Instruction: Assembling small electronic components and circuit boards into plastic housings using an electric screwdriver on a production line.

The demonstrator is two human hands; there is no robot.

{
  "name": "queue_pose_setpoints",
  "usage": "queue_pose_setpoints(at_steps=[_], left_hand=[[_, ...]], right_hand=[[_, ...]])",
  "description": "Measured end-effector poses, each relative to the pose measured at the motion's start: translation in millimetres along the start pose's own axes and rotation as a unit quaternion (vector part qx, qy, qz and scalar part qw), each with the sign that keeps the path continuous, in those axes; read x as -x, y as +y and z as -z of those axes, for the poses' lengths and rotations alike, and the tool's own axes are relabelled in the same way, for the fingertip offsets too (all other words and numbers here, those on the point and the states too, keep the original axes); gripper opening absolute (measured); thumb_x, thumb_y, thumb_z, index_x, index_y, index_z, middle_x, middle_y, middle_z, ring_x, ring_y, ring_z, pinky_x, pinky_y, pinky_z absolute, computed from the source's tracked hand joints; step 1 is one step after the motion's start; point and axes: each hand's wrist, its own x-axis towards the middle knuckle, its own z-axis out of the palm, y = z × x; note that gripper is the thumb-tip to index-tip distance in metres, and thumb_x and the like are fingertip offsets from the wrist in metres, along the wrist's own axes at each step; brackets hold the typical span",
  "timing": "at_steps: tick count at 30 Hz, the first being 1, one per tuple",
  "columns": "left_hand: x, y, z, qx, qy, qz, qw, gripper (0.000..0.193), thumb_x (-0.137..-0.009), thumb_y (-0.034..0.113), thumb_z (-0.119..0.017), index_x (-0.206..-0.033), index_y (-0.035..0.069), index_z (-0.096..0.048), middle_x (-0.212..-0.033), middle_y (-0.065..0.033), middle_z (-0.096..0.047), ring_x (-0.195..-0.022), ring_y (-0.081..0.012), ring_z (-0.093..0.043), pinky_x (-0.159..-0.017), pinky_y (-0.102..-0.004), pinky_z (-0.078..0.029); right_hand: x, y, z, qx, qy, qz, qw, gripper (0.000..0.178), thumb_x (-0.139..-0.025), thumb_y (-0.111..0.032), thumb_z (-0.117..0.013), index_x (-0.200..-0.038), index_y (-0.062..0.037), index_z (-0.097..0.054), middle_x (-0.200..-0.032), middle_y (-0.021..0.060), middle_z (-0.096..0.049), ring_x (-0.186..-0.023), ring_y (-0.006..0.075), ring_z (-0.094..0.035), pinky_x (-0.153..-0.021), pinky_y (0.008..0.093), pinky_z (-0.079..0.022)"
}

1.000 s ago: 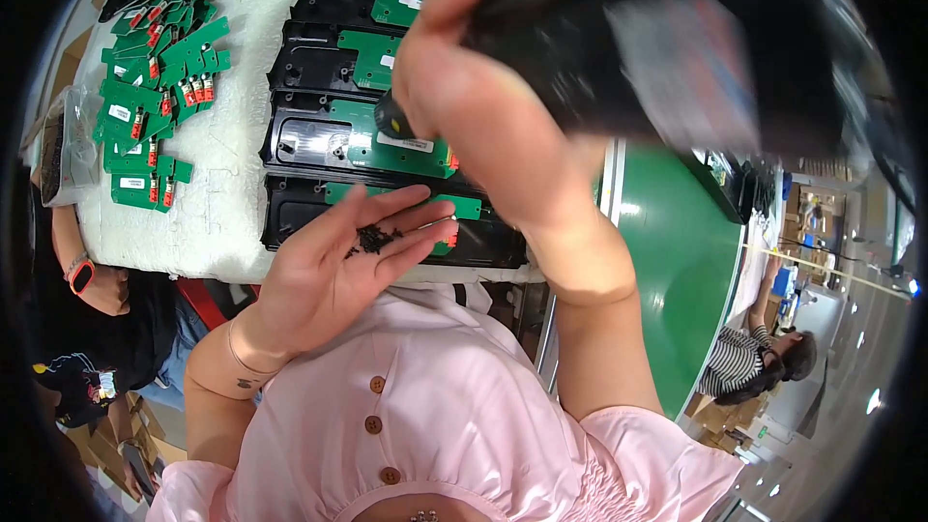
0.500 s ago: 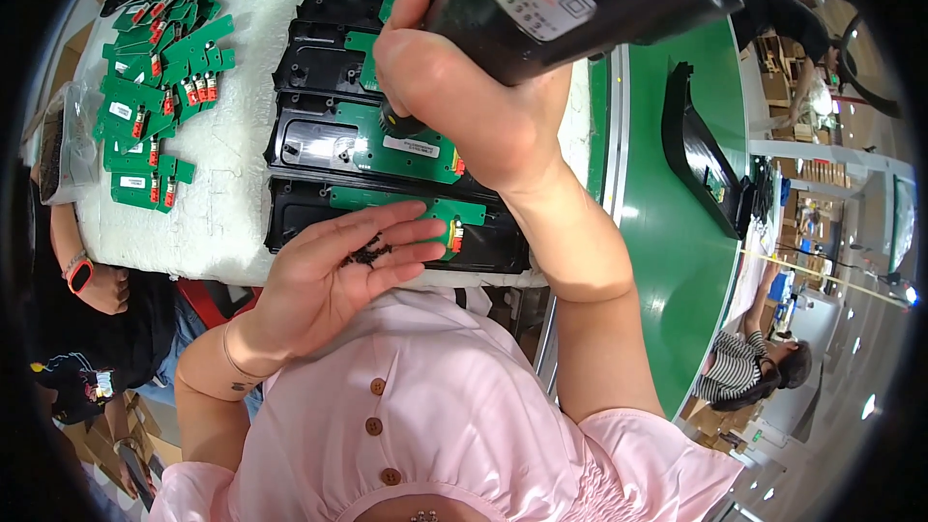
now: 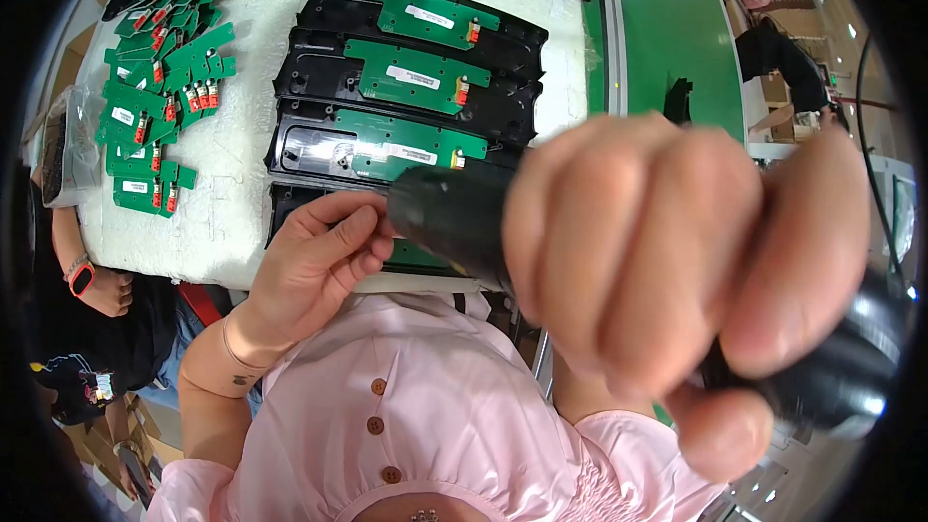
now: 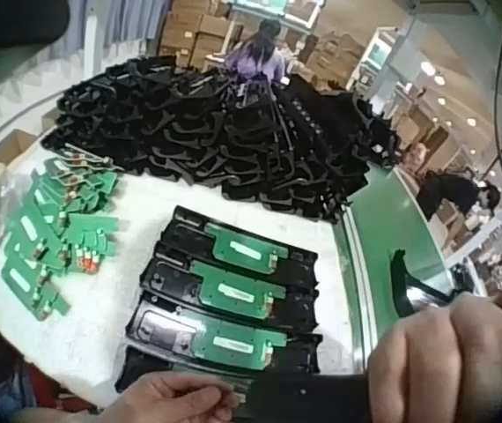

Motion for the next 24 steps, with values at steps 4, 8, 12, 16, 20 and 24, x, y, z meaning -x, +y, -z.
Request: queue_pose_setpoints(at_steps=[4,8,12,16,20,24], left_hand=[[-0.6,1.6,-0.2,0.023,-0.005,-0.010,1.000,0.018,-0.087,0.013,-0.056,-0.101,0.003,-0.056,-0.091,-0.0077,-0.062,-0.082,-0.0127,-0.061,-0.071,-0.0214,-0.050],[-6.0,-4.7,1.4,0.071,-0.028,-0.012,0.997,0.017,-0.086,0.013,-0.057,-0.101,0.003,-0.057,-0.092,-0.0076,-0.061,-0.080,-0.0122,-0.061,-0.070,-0.0206,-0.050],[-7.2,-6.9,2.2,0.100,-0.031,-0.007,0.994,0.017,-0.087,0.015,-0.056,-0.099,0.003,-0.057,-0.089,-0.0073,-0.061,-0.077,-0.0119,-0.060,-0.068,-0.0206,-0.050],[-9.1,-7.7,4.9,0.096,-0.057,0.007,0.994,0.017,-0.087,0.015,-0.056,-0.099,0.003,-0.057,-0.089,-0.0066,-0.061,-0.076,-0.0115,-0.060,-0.067,-0.0206,-0.050],[-8.1,-10.5,11.6,0.139,-0.115,0.003,0.984,0.020,-0.089,0.018,-0.053,-0.102,0.003,-0.056,-0.090,-0.0066,-0.061,-0.077,-0.0112,-0.059,-0.069,-0.0218,-0.049],[-8.1,-7.8,-12.2,0.156,-0.028,-0.011,0.987,0.031,-0.092,0.027,-0.046,-0.109,0.002,-0.052,-0.101,-0.0098,-0.058,-0.089,-0.0143,-0.057,-0.080,-0.0252,-0.046]], right_hand=[[12.5,-12.5,14.4,0.002,-0.055,0.038,0.998,0.031,-0.065,-0.013,-0.071,-0.083,-0.0088,-0.045,-0.055,-0.0042,-0.056,-0.048,0.0052,-0.055,-0.055,0.0162,-0.047],[15.5,1.1,1.8,-0.040,0.006,0.079,0.996,0.032,-0.063,-0.011,-0.072,-0.082,-0.0093,-0.046,-0.056,-0.0037,-0.057,-0.049,0.0056,-0.055,-0.055,0.0167,-0.047],[11.5,-6.0,8.2,-0.042,0.002,0.052,0.998,0.032,-0.062,-0.009,-0.073,-0.080,-0.0097,-0.047,-0.056,-0.0032,-0.057,-0.049,0.0059,-0.056,-0.054,0.0170,-0.047],[8.8,-8.0,15.3,-0.042,-0.062,0.023,0.997,0.030,-0.063,-0.007,-0.072,-0.079,-0.0100,-0.047,-0.056,-0.0032,-0.057,-0.048,0.0061,-0.056,-0.054,0.0171,-0.047],[10.5,-11.3,10.0,-0.036,-0.033,0.007,0.999,0.030,-0.063,-0.008,-0.072,-0.079,-0.0101,-0.047,-0.056,-0.0034,-0.057,-0.049,0.0060,-0.056,-0.055,0.0174,-0.048],[9.1,28.7,-10.0,-0.088,0.080,0.141,0.983,0.028,-0.067,-0.010,-0.069,-0.084,-0.0117,-0.046,-0.057,-0.0066,-0.055,-0.048,0.0036,-0.051,-0.053,0.0162,-0.043]])
